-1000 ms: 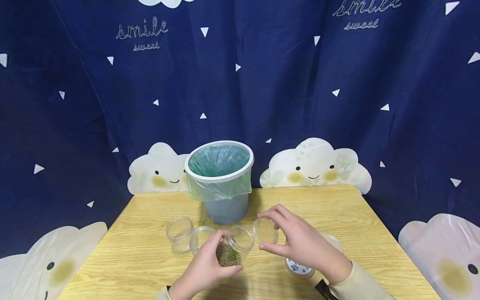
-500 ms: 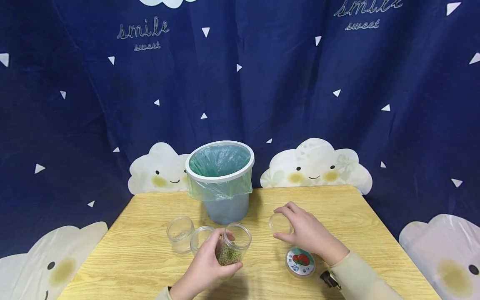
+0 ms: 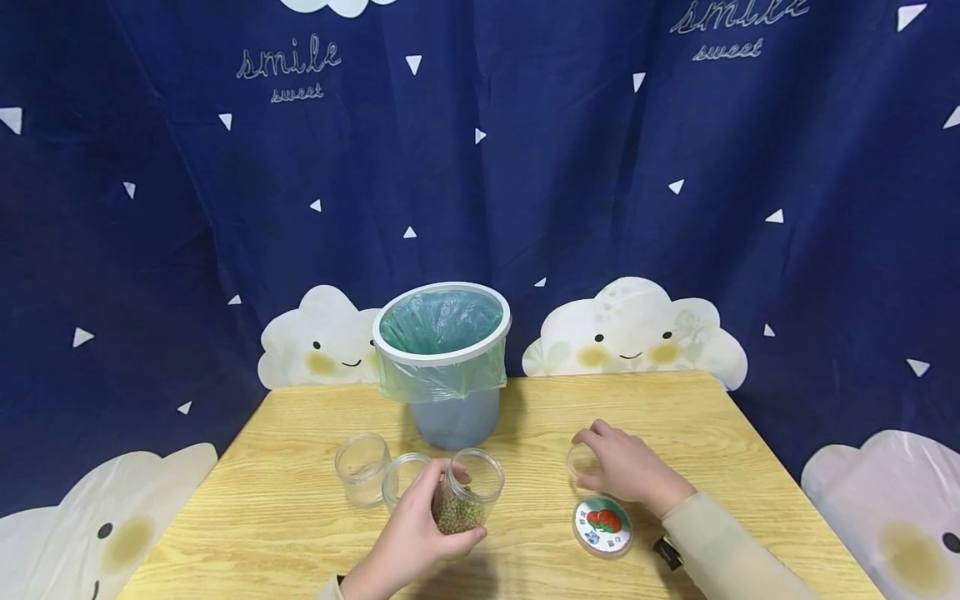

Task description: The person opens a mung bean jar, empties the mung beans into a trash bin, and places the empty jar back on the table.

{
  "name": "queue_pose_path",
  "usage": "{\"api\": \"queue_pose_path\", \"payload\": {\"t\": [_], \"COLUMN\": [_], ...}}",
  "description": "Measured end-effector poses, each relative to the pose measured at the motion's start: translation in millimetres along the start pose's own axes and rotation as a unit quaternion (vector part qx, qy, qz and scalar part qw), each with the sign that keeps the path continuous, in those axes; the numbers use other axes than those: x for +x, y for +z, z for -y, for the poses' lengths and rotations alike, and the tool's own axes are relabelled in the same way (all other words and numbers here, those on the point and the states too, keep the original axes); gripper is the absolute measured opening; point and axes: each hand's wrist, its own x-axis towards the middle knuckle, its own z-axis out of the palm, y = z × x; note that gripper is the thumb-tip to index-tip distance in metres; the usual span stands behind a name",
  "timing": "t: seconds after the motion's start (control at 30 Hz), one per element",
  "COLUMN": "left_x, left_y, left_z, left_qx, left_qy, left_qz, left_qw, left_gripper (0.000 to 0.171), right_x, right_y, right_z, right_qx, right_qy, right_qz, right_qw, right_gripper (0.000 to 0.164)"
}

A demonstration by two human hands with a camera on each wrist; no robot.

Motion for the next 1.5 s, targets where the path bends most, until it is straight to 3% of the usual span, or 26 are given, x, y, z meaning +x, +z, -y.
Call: {"api": "queue_pose_path", "payload": {"t": [0.4,0.83,1.5], "left_x": [-0.1,2.2,0.9], "left_y": [1.3,2.0,3.5], "left_z": [0.4,-5.0,-3.2], "left_qx": [0.001,0.003,-0.004], "left_qy": [0.002,0.015,0.014], "left_qz": [-0.003,-0.022,-0.006], "left_qw": [1.0000,0.9996,0.9999], "left_gripper": [0.062,0.062,0.060], "right_x": [2,2,2], "right_y": [11,11,17], "right_z": [-15,-16,-22], "right_qx": [-0.050,-0.038,-0.028], "right_qy": [0.023,0.052,0.072], "right_qz": [0.029,0.064,0.089], "right_qw": [0.998,0.996,0.993], "right_gripper": [0.056,0.057,0.056]}}
